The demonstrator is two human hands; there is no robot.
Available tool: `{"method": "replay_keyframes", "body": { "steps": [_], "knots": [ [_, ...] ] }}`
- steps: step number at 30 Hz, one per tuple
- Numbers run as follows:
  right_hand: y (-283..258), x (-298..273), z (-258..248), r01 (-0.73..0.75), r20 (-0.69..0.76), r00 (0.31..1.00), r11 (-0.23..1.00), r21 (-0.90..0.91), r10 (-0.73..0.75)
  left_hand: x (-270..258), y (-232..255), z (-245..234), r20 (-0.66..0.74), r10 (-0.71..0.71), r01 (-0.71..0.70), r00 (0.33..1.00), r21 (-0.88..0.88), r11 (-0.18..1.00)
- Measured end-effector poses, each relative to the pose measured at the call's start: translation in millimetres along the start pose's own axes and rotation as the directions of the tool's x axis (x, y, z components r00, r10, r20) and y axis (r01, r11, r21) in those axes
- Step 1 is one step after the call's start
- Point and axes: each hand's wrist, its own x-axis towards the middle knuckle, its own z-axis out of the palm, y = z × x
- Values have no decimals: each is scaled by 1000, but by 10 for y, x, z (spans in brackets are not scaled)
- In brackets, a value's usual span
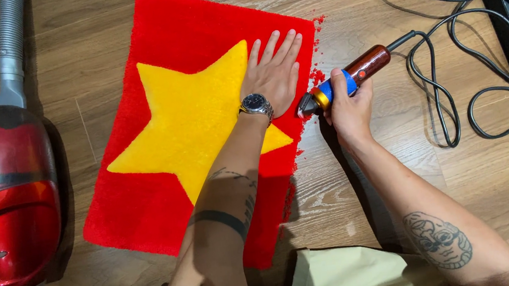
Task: The person uses an electric rug carver to trim the edges of a custom red rug with a yellow star and then uses a vacuum cleaner to remove the trimmed fibers.
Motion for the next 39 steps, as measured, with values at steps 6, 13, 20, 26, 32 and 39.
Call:
{"method": "replay_keyframes", "body": {
  "steps": [6,13,20,26,32,39],
  "knots": [
    [62,-47,0,11,2,1000,1000,-7,-11,-10,3,-39,17,4,-4,1000,5,1000],
    [50,-157,3,-23,2,1000,999,-22,23,-11,7,-55,24,3,-3,1000,-12,1000],
    [160,-116,-89,-20,13,1000,1000,14,20,-51,-12,102,-118,47,-51,992,-31,998],
    [177,-14,-115,-48,-80,995,987,155,61,-399,5,-58,-23,2,-4,1000,-100,995],
    [213,16,-107,3,-68,998,982,188,10,-1256,116,-165,-5,52,-52,999,26,998],
    [147,-58,-52,18,-75,997,995,99,-11,-1509,196,29,71,-2,0,998,20,1000]
  ]
}}
